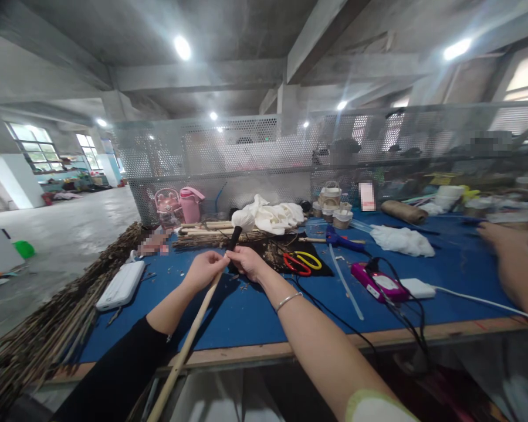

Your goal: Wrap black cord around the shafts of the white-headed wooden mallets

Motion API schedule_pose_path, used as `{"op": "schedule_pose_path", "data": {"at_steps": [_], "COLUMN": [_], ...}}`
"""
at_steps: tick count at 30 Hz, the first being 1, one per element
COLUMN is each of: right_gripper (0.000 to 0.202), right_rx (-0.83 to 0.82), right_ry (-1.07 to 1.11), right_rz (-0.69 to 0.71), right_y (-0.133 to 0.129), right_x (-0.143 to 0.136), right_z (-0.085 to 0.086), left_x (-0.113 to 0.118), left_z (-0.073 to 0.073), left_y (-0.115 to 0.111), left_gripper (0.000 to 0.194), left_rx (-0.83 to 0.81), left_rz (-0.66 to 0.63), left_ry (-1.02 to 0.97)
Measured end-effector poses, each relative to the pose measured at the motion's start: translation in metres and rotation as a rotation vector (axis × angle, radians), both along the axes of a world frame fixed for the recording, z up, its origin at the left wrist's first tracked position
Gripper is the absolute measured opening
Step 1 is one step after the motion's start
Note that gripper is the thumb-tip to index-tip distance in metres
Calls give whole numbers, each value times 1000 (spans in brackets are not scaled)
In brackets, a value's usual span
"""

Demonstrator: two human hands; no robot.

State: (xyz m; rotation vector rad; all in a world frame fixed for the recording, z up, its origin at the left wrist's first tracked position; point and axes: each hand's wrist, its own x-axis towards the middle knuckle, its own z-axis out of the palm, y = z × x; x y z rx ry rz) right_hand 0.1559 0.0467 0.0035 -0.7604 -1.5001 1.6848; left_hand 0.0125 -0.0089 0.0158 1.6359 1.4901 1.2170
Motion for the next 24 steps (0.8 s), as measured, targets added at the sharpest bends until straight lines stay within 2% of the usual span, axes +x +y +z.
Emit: {"op": "schedule_pose_path", "data": {"at_steps": [2,6,9,14,18,20,24], "right_gripper": [30,31,32,35,35,33,28], "right_rx": [15,22,31,19,30,45,70], "right_ry": [-26,-47,-15,42,52,29,-24], "right_rz": [-9,4,13,37,47,16,-44], "right_y": [2,5,4,-1,-2,-2,1], "right_x": [0,0,1,3,4,3,0], "right_z": [-2,-1,3,11,11,9,4], "left_x": [-1,2,5,9,12,12,10], "left_z": [0,2,3,1,-2,-3,-5], "left_y": [0,-1,-2,0,0,-1,-1], "left_gripper": [29,28,30,37,39,40,36], "left_rx": [55,41,-14,-132,-201,-198,29], "left_rz": [15,11,-2,-116,-155,-146,16], "left_ry": [92,118,6,-248,-366,-290,33]}}
